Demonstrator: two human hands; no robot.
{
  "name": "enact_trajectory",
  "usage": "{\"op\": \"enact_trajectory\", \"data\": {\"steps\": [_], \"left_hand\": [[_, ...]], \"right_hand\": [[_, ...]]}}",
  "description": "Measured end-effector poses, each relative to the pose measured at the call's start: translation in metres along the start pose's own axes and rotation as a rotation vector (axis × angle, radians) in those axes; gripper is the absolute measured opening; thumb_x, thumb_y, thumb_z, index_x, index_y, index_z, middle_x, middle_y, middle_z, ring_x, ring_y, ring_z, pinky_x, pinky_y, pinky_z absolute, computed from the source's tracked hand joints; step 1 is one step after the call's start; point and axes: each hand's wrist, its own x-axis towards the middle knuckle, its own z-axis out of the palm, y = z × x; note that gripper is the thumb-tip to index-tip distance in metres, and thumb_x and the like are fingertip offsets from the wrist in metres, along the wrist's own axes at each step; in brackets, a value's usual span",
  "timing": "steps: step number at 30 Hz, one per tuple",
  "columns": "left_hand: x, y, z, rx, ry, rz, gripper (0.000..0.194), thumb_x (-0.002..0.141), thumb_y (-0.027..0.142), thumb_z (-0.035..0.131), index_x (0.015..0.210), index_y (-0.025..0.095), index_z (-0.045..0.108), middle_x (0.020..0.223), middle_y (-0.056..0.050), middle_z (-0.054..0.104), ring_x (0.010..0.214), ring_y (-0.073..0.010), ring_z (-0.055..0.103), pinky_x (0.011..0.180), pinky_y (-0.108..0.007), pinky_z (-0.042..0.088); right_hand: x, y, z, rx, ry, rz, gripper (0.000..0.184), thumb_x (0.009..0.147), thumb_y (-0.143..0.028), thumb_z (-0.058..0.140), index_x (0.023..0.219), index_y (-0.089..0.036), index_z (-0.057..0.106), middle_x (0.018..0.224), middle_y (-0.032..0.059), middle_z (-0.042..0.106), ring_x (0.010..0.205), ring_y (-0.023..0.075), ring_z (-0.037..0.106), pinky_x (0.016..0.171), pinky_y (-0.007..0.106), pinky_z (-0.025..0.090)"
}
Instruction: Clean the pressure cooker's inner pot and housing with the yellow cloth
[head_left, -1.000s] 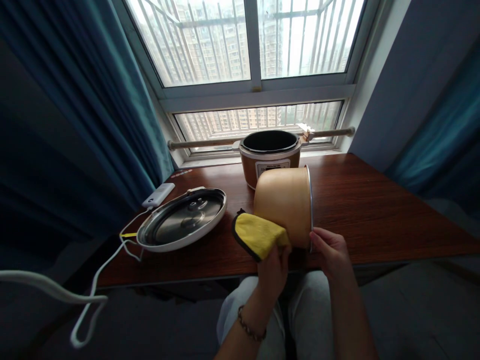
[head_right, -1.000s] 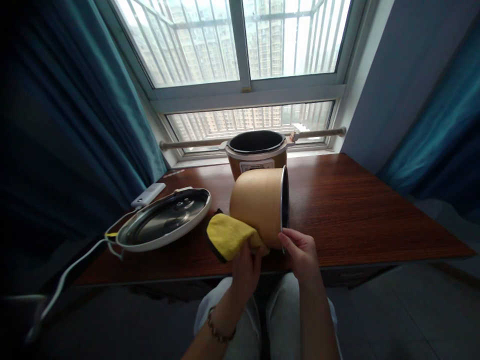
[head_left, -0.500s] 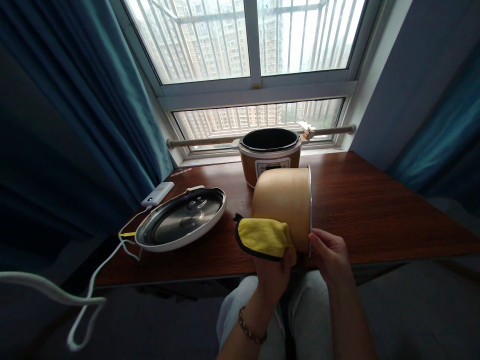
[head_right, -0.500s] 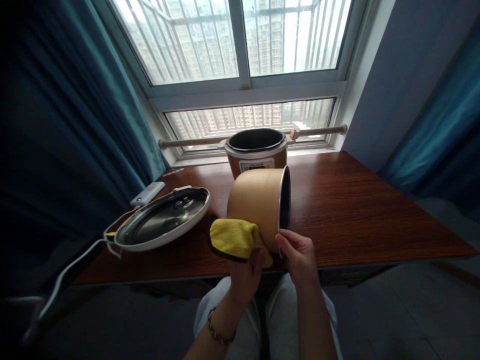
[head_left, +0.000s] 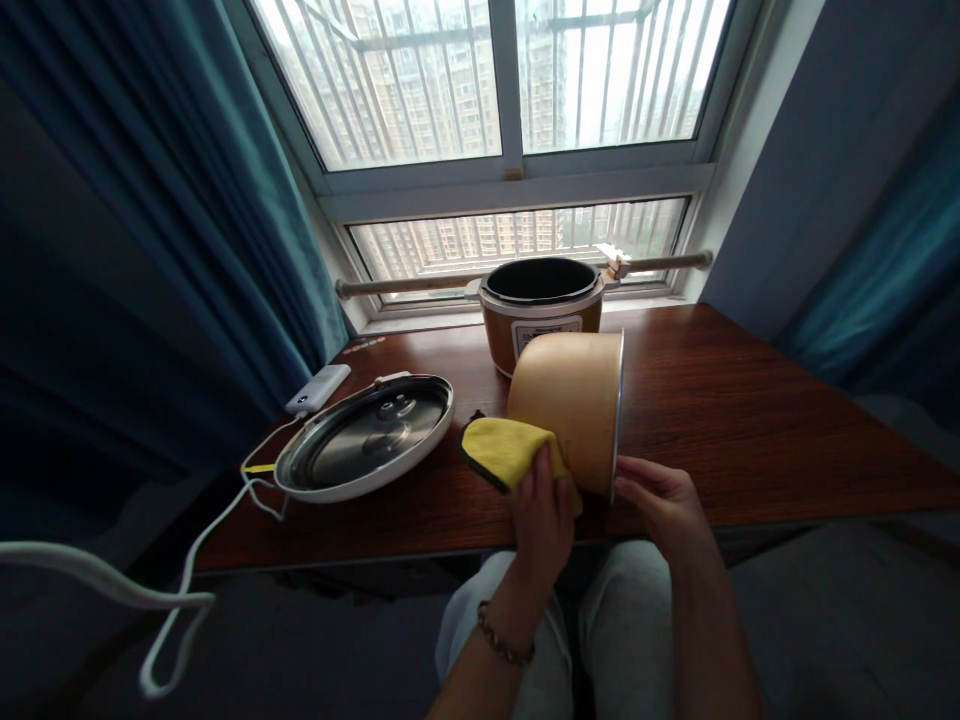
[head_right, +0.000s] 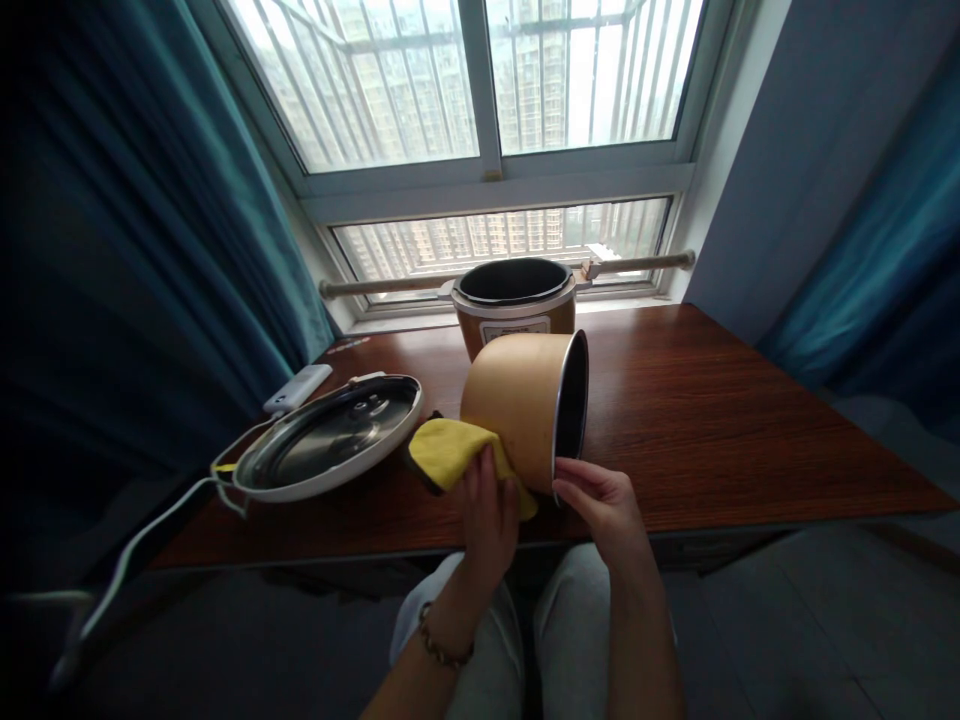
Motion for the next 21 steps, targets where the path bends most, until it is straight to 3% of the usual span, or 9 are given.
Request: {"op": "enact_trajectory", "data": {"steps": [2, 5, 11, 15, 21], "left_hand": [[0.0, 0.006, 0.002, 0.1, -0.085, 0.225, 0.042, 0.087, 0.021, 0.035, 0.126, 0.016, 0.049, 0.124, -0.015, 0.055, 0.12, -0.0323, 0.044, 0.099, -0.059, 0.029], [0.002, 0.016, 0.001, 0.22, -0.154, 0.454, 0.045, 0.082, 0.016, 0.036, 0.124, 0.016, 0.051, 0.108, -0.016, 0.064, 0.105, -0.0326, 0.056, 0.089, -0.059, 0.039], [0.001, 0.018, -0.006, 0.353, -0.209, 0.577, 0.05, 0.079, 0.013, 0.035, 0.127, 0.016, 0.049, 0.112, -0.016, 0.063, 0.104, -0.0328, 0.057, 0.083, -0.057, 0.044], [-0.011, 0.02, -0.004, 0.324, -0.219, 0.575, 0.052, 0.082, 0.017, 0.036, 0.134, 0.018, 0.038, 0.117, -0.014, 0.06, 0.114, -0.0323, 0.049, 0.093, -0.059, 0.035], [-0.005, 0.024, -0.002, 0.255, -0.203, 0.549, 0.047, 0.086, 0.021, 0.037, 0.132, 0.028, 0.041, 0.126, -0.007, 0.055, 0.124, -0.0312, 0.039, 0.102, -0.066, 0.006]], "right_hand": [[0.0, -0.002, 0.001, -0.004, 0.002, 0.007, 0.029, 0.057, -0.027, 0.078, 0.085, -0.023, 0.073, 0.084, 0.0042, 0.072, 0.076, 0.0194, 0.067, 0.071, 0.029, 0.054], [-0.001, -0.005, 0.001, -0.008, -0.015, 0.0, 0.03, 0.057, -0.029, 0.078, 0.086, -0.021, 0.073, 0.084, 0.0055, 0.071, 0.078, 0.0227, 0.067, 0.073, 0.034, 0.054], [-0.001, -0.005, -0.001, 0.01, -0.005, -0.015, 0.027, 0.057, -0.029, 0.078, 0.083, -0.022, 0.073, 0.081, 0.0046, 0.072, 0.078, 0.0227, 0.067, 0.072, 0.032, 0.054], [0.0, -0.004, -0.004, 0.072, 0.073, 0.0, 0.026, 0.055, -0.03, 0.079, 0.079, -0.022, 0.074, 0.075, 0.0049, 0.072, 0.069, 0.0206, 0.067, 0.065, 0.029, 0.054], [0.0, -0.007, -0.009, 0.114, 0.075, 0.008, 0.027, 0.055, -0.03, 0.078, 0.08, -0.022, 0.073, 0.073, 0.0049, 0.071, 0.066, 0.0206, 0.067, 0.062, 0.03, 0.054]]}}
